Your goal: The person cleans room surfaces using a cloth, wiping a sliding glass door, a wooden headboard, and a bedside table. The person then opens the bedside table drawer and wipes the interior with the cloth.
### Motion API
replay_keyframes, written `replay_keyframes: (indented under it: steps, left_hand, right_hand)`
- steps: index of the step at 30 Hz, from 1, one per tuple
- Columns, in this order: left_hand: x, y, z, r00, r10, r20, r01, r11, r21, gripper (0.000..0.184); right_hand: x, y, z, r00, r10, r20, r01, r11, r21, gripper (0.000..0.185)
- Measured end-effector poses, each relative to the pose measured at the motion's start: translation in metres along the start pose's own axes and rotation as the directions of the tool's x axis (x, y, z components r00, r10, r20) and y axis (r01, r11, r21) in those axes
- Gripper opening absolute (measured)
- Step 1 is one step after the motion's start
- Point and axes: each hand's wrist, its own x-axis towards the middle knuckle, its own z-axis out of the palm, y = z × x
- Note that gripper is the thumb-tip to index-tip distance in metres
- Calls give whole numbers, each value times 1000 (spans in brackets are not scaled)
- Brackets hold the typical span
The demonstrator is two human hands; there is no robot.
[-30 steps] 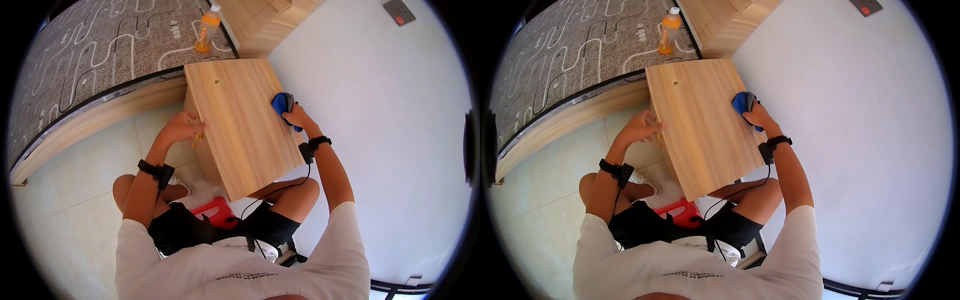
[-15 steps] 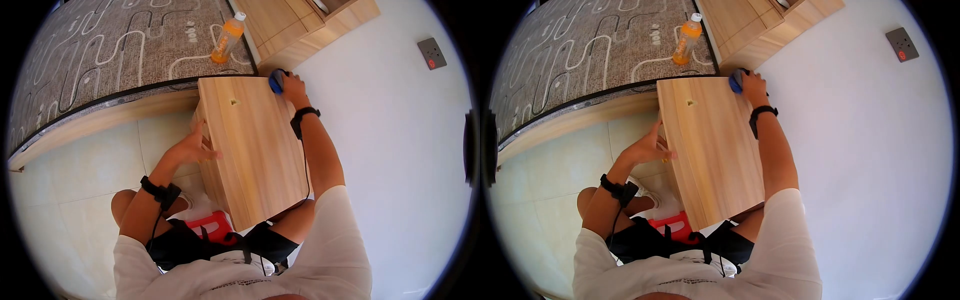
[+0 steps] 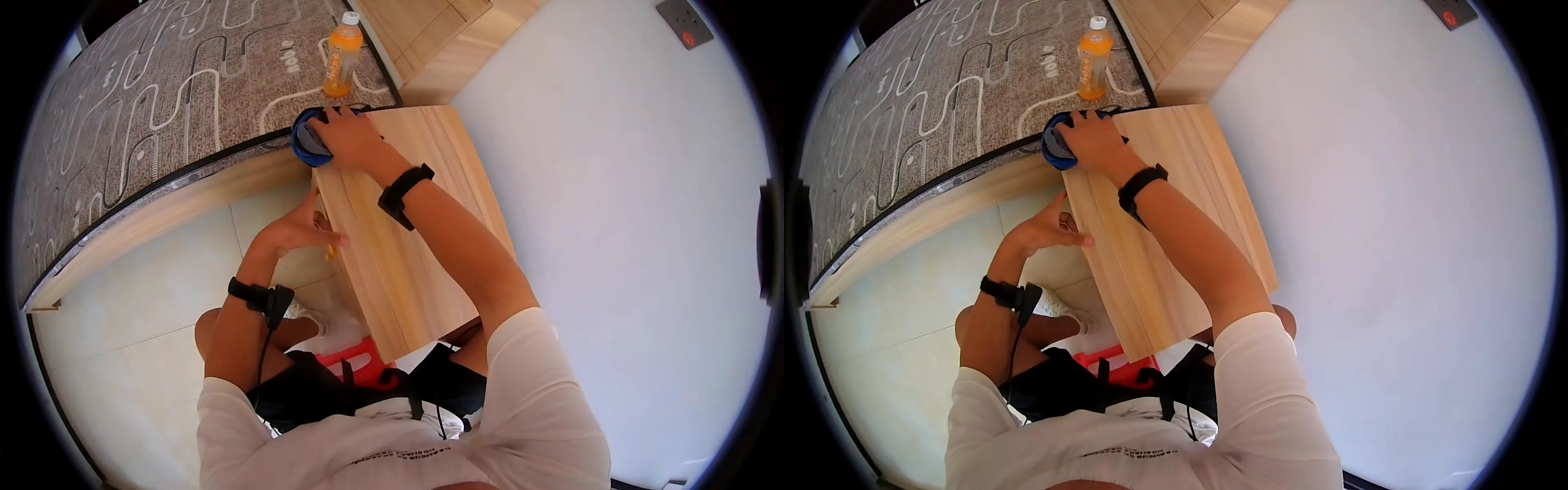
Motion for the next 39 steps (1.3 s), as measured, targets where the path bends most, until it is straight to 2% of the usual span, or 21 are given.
replay_keyframes:
  steps: [2,4,6,7,9,13,15,17,20,22,24,25,27,28,29,30,31,33,34,36,39]
  left_hand:
    - [1,-2,1,999,-49,-15,49,999,-10,124]
    - [1,-7,5,998,-50,-35,49,999,-9,123]
    - [-2,-5,0,997,-46,-66,46,999,-7,122]
    - [-2,-3,-2,995,-73,-70,74,997,10,121]
    - [0,-7,5,993,-92,-74,91,996,-23,120]
    - [-3,-12,4,995,-62,-78,59,997,-41,120]
    - [1,-9,2,997,-11,-72,8,999,-38,121]
    - [2,-15,1,996,-41,-76,40,999,-13,120]
    - [1,-9,-2,995,-77,-69,76,997,-9,117]
    - [4,-16,-9,993,-89,-79,87,996,-30,107]
    - [6,-14,-32,934,-82,-348,47,993,-108,88]
    - [10,-21,-49,933,-86,-350,51,993,-106,88]
    - [18,-28,-61,858,133,-497,-196,977,-77,65]
    - [26,-32,-55,857,135,-497,-195,978,-72,65]
    - [27,-27,-46,785,361,-503,-276,931,237,58]
    - [31,-20,-37,672,594,-442,-350,781,517,51]
    - [30,-21,-27,670,597,-441,-350,779,521,51]
    - [21,-3,4,896,434,-95,-369,846,385,47]
    - [13,18,27,901,431,-43,-376,828,417,47]
    - [-22,60,62,918,285,274,-342,921,185,47]
    - [-57,96,119,923,166,347,-309,858,410,53]
  right_hand:
    - [-5,10,-8,983,90,157,-117,978,175,60]
    - [-14,48,-5,949,220,224,-271,935,229,56]
    - [-36,92,-8,860,384,336,-451,880,148,60]
    - [-47,115,-6,737,490,466,-562,827,20,60]
    - [-103,140,-3,608,723,327,-718,677,-161,59]
    - [-143,127,-12,577,735,357,-729,660,-182,60]
    - [-156,121,-16,638,695,332,-689,707,-158,59]
    - [-158,113,-39,590,700,402,-713,685,-148,65]
    - [-169,108,-46,591,635,497,-697,713,-82,69]
    - [-175,101,-46,586,548,597,-623,776,-100,69]
    - [-190,78,-59,592,548,591,-626,775,-91,66]
    - [-186,73,-64,623,517,586,-589,804,-84,63]
    - [-203,75,-67,637,523,566,-618,785,-31,61]
    - [-198,84,-70,680,486,549,-577,817,-9,60]
    - [-206,66,-75,658,520,544,-632,775,24,60]
    - [-204,56,-80,616,599,512,-712,701,36,58]
    - [-191,49,-81,577,650,495,-759,650,30,57]
    - [-192,-13,-81,623,633,459,-721,692,24,61]
    - [-201,-36,-85,646,633,426,-724,685,79,66]
    - [-203,-87,-102,716,555,424,-671,715,198,72]
    - [-238,-141,-141,721,532,443,-680,667,306,74]
